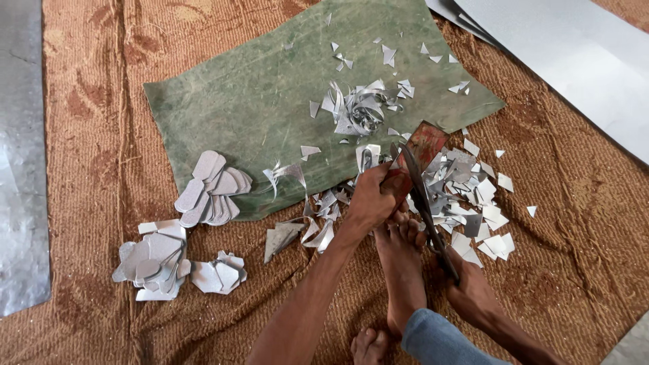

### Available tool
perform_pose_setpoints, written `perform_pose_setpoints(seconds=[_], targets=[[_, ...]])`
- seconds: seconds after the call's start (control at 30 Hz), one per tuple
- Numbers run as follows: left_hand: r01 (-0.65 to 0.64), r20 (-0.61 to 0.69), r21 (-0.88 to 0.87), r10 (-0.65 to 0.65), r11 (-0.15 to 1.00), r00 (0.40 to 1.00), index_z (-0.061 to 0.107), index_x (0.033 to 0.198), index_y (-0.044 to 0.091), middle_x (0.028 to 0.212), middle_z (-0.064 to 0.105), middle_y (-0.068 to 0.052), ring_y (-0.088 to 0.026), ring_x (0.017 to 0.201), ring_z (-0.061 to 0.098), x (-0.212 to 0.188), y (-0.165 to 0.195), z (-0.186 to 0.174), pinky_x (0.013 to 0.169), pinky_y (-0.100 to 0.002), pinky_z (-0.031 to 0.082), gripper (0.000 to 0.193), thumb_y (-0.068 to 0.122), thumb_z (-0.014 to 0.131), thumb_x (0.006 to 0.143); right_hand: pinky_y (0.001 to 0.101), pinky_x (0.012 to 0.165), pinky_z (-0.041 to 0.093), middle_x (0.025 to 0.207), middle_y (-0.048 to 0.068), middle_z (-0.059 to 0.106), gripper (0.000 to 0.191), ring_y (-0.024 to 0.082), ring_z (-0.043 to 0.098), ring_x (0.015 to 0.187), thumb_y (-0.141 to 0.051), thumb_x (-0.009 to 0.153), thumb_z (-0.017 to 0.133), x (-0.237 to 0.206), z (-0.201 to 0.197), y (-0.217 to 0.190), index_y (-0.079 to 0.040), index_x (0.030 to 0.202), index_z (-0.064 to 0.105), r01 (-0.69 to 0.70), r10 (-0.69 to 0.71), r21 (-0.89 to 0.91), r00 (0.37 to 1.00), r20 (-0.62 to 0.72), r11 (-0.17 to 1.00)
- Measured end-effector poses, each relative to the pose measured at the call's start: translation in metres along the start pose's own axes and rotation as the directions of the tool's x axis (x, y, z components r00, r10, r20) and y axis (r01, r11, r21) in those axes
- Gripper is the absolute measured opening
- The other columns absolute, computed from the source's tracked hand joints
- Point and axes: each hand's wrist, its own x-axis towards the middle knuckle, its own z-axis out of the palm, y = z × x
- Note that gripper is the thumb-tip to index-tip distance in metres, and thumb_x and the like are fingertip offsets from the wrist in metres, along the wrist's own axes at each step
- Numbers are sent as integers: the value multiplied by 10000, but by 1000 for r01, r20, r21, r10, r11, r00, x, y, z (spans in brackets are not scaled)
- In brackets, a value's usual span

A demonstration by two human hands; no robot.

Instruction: The person sits on the floor and uses large shears to cut a rectangular sheet of silver material into smaller pieces. They hold the sheet with one hand and cut with the other, creating a pile of cut pieces and scraps on the floor.

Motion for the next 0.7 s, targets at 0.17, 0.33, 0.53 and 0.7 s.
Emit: perform_pose_setpoints(seconds=[0.17, 0.33, 0.53, 0.7], targets=[[-38, 11, 27, 38, 999, 999, 669, 1183, -56, 709, 724, -134, -196, 494, 699, 0, 1, -2, 443, -347, 571, 248, 75, 548, 1011, 383, 539, 446, 899, 104, 735, 372, 175, 447, 546, -135, 982, 455, 1, 1, -2, -132, 1328, 593, -16, 16, -14, 1000, 7, 1000], [90, -63, -261, -110, 961, 992, 646, 1162, -17, 760, 726, -117, -225, 549, 703, -2, 7, -2, 506, -379, 603, 252, 170, 524, 1045, 503, 642, 503, 1008, 312, 604, 700, 287, 497, 720, -23, 875, 527, -11, -12, 0, -109, 1563, 429, 42, -43, 35, 998, 44, 999], [-162, -350, -861, -329, 483, 877, 584, 1231, 13, 1041, 730, -134, -256, 933, 735, -44, 14, 30, 757, -350, 643, 336, 286, 482, 1065, 618, 1031, 416, 1404, 337, 500, 656, 475, 496, 1285, -275, 897, 649, -45, -31, -35, 15, 1434, 409, 370, -491, -381, 820, -295, 847], [-96, -246, -909, -335, 406, 910, 525, 1370, 92, 1142, 675, -119, -215, 953, 598, -106, 9, 85, 849, -387, 536, 399, 277, 592, 1023, 514, 994, 514, 1323, 198, 654, 525, 362, 649, 1192, -380, 919, 640, -44, -30, -87, -47, 1325, 618, 455, -531, -288, 789, -308, 843]])
